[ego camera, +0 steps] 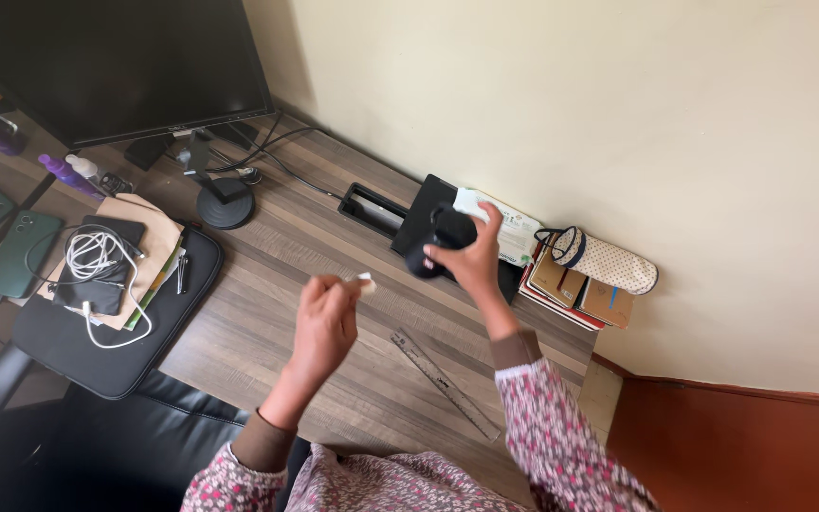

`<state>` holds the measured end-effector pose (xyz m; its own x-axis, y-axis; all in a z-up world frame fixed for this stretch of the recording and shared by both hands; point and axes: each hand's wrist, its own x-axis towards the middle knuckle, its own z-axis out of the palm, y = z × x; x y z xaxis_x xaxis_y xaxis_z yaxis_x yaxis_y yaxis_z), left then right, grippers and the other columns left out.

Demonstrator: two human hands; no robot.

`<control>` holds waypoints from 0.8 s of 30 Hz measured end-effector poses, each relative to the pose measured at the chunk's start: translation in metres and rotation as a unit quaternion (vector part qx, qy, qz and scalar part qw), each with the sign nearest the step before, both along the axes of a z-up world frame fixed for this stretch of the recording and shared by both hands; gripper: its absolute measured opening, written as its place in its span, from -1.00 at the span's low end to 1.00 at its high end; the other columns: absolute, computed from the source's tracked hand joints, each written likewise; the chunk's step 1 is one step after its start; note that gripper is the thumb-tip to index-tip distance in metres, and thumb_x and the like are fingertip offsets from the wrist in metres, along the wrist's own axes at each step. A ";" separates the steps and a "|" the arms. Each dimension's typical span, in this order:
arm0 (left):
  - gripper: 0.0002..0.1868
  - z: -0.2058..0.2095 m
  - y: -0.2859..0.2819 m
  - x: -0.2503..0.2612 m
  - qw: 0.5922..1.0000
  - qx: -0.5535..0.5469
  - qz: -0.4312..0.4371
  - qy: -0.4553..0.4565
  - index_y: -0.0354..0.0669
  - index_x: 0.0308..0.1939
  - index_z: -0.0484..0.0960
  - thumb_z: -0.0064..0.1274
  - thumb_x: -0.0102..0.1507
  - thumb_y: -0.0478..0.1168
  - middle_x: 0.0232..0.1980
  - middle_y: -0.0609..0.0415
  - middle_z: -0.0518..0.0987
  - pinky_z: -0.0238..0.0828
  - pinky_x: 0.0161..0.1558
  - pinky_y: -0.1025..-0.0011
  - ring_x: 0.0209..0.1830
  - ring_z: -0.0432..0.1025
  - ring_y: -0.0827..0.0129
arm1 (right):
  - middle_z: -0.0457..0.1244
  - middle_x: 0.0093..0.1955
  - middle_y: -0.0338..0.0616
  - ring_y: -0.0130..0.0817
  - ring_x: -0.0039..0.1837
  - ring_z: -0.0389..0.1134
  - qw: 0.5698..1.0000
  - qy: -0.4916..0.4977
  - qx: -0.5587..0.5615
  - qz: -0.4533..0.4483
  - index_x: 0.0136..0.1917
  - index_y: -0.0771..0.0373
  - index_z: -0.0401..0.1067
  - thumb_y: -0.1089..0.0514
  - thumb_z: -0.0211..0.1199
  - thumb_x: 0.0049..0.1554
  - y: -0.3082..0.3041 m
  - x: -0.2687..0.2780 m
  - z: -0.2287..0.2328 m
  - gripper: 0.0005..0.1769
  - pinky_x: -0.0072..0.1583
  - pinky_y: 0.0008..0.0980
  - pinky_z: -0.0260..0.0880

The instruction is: The person cleans a wooden desk surface and various items on it using a wet wipe. They wipe the desk, a laptop, a camera tripod, and a spoon. The person moves items like a laptop and a bag to clean underneath them and then places them back.

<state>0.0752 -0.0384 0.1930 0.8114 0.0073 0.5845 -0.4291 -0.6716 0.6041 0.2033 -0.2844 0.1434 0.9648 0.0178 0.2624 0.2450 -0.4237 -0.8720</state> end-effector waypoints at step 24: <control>-0.82 -0.054 0.029 -0.037 0.991 -0.064 0.052 0.107 -0.22 -0.14 0.65 0.06 0.23 -0.49 -0.26 0.02 0.57 0.44 -0.17 0.29 -0.20 0.45 0.20 | 0.20 0.39 0.08 -0.04 0.42 0.28 0.995 0.006 -0.095 -0.033 0.51 0.21 0.00 0.23 0.67 -0.17 -0.013 0.135 -0.084 0.16 0.42 -0.14 0.32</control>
<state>0.0378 -0.0096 0.1387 0.9076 0.1614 0.3876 -0.2135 -0.6174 0.7571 0.3378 -0.2973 0.0599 0.9686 0.0020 0.2486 0.2009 -0.5954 -0.7779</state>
